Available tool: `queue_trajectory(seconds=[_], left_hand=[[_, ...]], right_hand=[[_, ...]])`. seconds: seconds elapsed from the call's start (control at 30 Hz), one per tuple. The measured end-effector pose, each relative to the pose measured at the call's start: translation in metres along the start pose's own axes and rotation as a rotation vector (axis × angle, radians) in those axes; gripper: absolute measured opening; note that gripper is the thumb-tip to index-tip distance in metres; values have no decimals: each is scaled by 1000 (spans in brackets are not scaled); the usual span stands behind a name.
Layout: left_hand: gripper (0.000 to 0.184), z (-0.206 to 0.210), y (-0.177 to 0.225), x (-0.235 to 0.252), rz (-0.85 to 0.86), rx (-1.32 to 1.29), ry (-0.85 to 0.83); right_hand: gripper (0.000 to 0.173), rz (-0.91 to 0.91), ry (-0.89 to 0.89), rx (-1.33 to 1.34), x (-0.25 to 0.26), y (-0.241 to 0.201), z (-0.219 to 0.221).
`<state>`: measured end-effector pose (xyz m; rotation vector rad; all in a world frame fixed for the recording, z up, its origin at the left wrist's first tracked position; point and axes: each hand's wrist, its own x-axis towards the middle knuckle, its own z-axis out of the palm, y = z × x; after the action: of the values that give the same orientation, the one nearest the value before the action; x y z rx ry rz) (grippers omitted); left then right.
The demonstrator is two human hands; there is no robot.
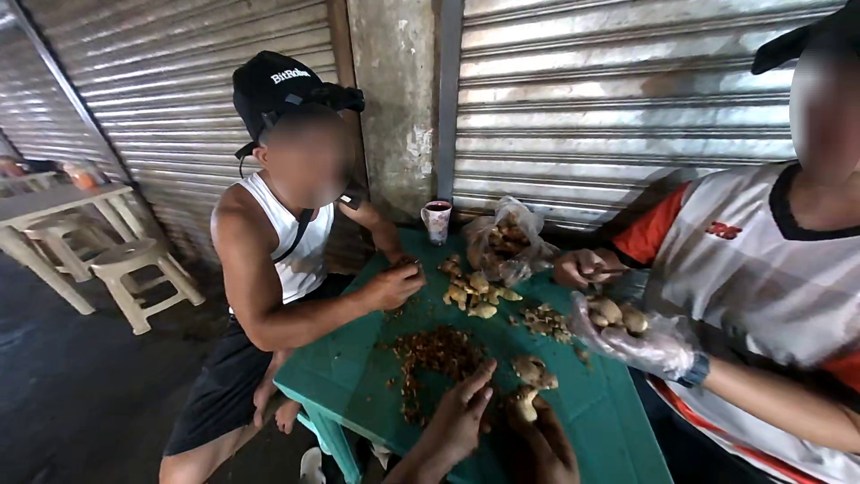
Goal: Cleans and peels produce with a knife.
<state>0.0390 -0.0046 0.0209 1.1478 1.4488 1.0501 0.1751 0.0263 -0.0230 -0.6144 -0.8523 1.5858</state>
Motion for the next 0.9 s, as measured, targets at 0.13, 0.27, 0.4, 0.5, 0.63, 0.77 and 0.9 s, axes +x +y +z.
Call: queue_trajectory(seconds=[0.13, 0.27, 0.4, 0.5, 0.63, 0.77, 0.9], left_hand=[[46, 1, 2, 0, -53, -9, 14], [45, 1, 6, -1, -175, 32, 37], [53, 1, 15, 0, -133, 125, 120], [56, -4, 19, 2, -23, 241, 152], [54, -7, 23, 0, -11, 303, 173], [51, -7, 25, -6, -10, 349, 169], [49, 7, 24, -22, 61, 418, 101]], right_hand=[[28, -8, -3, 12, 1, -1, 0], [28, 1, -2, 11, 0, 0, -1], [30, -16, -26, 1, 1, 3, -5], [36, -15, -10, -12, 0, 2, -7], [42, -6, 11, 45, 2, 1, -6], [45, 13, 50, 97, 4, 1, -7], [43, 30, 52, 152, 4, -1, -5]])
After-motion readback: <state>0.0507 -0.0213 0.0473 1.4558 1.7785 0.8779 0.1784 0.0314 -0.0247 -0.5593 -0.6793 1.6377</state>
